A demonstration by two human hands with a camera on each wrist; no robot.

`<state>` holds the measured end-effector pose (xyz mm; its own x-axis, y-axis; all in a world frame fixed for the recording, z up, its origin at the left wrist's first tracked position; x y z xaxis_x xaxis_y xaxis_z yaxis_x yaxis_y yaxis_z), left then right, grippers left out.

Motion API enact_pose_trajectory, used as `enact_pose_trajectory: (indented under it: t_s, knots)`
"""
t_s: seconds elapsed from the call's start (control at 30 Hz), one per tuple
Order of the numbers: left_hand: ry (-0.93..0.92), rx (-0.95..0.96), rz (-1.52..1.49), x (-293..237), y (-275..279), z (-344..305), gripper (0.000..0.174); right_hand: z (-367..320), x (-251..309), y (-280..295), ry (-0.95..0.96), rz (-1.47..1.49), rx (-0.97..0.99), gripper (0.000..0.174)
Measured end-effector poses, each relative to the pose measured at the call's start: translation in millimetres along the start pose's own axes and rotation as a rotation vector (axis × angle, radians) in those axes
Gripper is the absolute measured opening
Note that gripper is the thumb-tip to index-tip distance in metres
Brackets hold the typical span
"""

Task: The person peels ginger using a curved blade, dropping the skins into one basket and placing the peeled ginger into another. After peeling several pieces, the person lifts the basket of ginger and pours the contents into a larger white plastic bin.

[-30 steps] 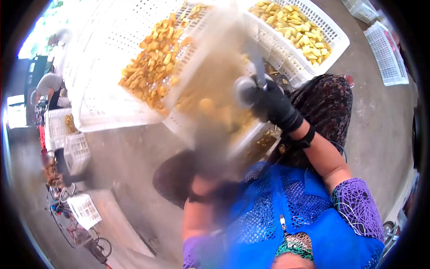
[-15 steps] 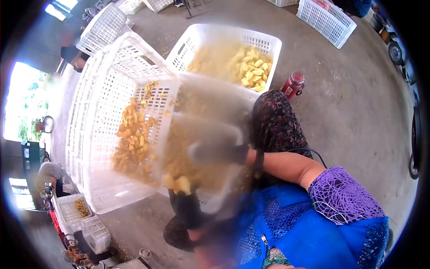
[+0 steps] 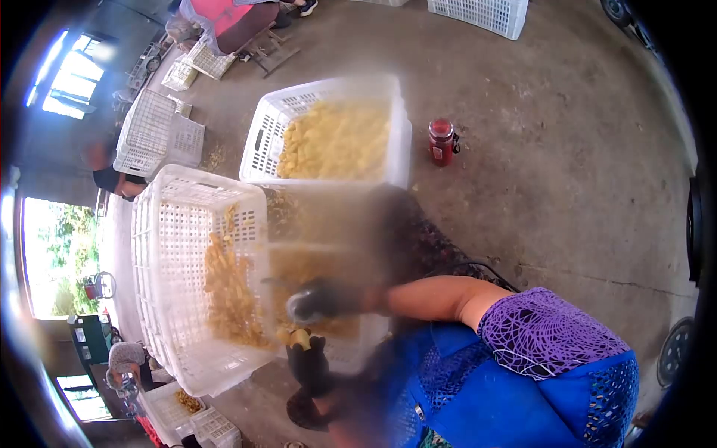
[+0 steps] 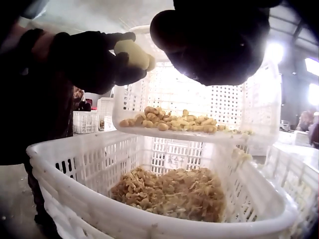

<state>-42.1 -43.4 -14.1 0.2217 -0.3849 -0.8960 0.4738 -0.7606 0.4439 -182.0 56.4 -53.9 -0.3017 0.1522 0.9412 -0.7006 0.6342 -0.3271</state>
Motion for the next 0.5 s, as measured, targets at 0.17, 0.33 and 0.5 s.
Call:
enact_pose_trajectory:
  t_s: [0.17,0.33,0.5]
  knots:
    - [-0.340,0.048,0.461,-12,-19,-5,0.022,-6,2,11,0.023,0.060,-0.072,0.031]
    - [-0.122,0.091,0.464,0,-23,0,0.023,5,-18,0,-0.152,-0.024,-0.065,0.027]
    - [-0.313,0.135,0.241,-10,-34,2,0.031,20,-11,0,0.159,-0.231,-0.042,0.032]
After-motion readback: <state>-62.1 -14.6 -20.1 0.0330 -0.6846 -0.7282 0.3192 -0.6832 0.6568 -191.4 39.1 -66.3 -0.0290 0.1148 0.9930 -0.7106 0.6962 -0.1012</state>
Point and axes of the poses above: each hand's wrist, its own z-axis towards the middle knuckle, its own y-axis out of the back of the hand, x = y × z, the point moved 10 cm from there along z, towards the middle knuckle, and after that the axes turned 10 degrees about -z, right-handed, at the moved point
